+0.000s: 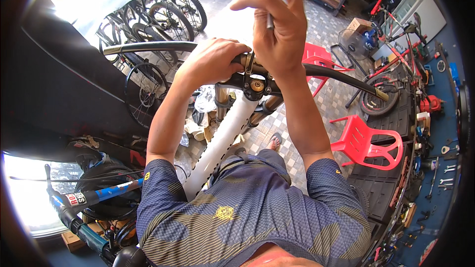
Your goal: The person tightens bolts on the bicycle handlebar using an Allen key, then wipes the white bicycle frame with a green cloth. The person handles the handlebar, frame, and cloth throughout the task.
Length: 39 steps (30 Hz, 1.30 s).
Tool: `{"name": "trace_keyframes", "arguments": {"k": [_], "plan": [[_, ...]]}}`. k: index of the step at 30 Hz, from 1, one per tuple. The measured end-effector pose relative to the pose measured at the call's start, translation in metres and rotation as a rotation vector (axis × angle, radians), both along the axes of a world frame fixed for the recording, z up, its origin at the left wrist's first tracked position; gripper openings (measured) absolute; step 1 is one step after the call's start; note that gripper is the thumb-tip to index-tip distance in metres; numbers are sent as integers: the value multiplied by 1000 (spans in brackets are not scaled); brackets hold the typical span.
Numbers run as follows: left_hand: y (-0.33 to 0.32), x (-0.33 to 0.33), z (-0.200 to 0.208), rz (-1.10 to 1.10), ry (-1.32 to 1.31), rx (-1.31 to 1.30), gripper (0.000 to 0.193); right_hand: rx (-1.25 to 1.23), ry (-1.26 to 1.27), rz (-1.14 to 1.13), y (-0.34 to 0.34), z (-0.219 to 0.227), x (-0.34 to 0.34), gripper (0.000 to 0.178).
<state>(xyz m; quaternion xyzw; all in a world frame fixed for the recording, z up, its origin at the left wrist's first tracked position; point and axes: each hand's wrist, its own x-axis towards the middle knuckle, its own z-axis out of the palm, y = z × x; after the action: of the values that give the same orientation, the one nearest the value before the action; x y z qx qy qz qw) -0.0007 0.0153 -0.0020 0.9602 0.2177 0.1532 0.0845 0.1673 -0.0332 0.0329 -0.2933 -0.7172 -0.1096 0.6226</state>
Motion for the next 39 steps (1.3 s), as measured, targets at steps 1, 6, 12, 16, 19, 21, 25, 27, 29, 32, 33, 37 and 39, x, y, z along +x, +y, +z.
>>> {"name": "trace_keyframes", "arguments": {"k": [1, 6, 12, 16, 19, 21, 25, 27, 29, 32, 33, 37, 39], "plan": [[1, 0, -1, -8, -2, 1, 39, -60, -32, 69, -2, 1, 1, 21], [3, 1, -6, -8, -33, 12, 38, -561, -60, 778, -6, 20, 37, 48], [3, 1, -6, -7, -63, -6, 39, -435, 91, 634, -9, 18, 22, 45], [-3, 3, -3, 39, -30, -37, 42, -182, 46, -293, -5, 19, 15, 58], [-1, 3, -5, 30, -31, -28, 41, -27, -39, -610, -6, 15, 7, 59], [5, 4, -9, -3, -47, 4, 41, 2, -51, -698, -9, 18, -1, 57], [14, 5, -14, -52, -54, 38, 40, 92, -13, -698, -1, 17, -3, 47], [13, 6, -13, -40, -37, 14, 41, -81, 63, -456, -4, 17, -1, 38], [4, 6, -5, -1, -7, -36, 41, -272, 221, -117, -4, 18, 0, 32], [-2, 4, 1, 41, 47, -30, 43, -313, 312, 181, -6, 20, 6, 25], [-2, 3, 1, 35, 37, -25, 43, -332, 361, 263, -10, 24, 6, 26], [1, 0, -2, 18, -2, -7, 45, -396, 482, 277, -36, 44, 26, 14], [0, -1, -2, 15, -14, -7, 45, -371, 542, 393, -42, 46, 39, 17]]}}
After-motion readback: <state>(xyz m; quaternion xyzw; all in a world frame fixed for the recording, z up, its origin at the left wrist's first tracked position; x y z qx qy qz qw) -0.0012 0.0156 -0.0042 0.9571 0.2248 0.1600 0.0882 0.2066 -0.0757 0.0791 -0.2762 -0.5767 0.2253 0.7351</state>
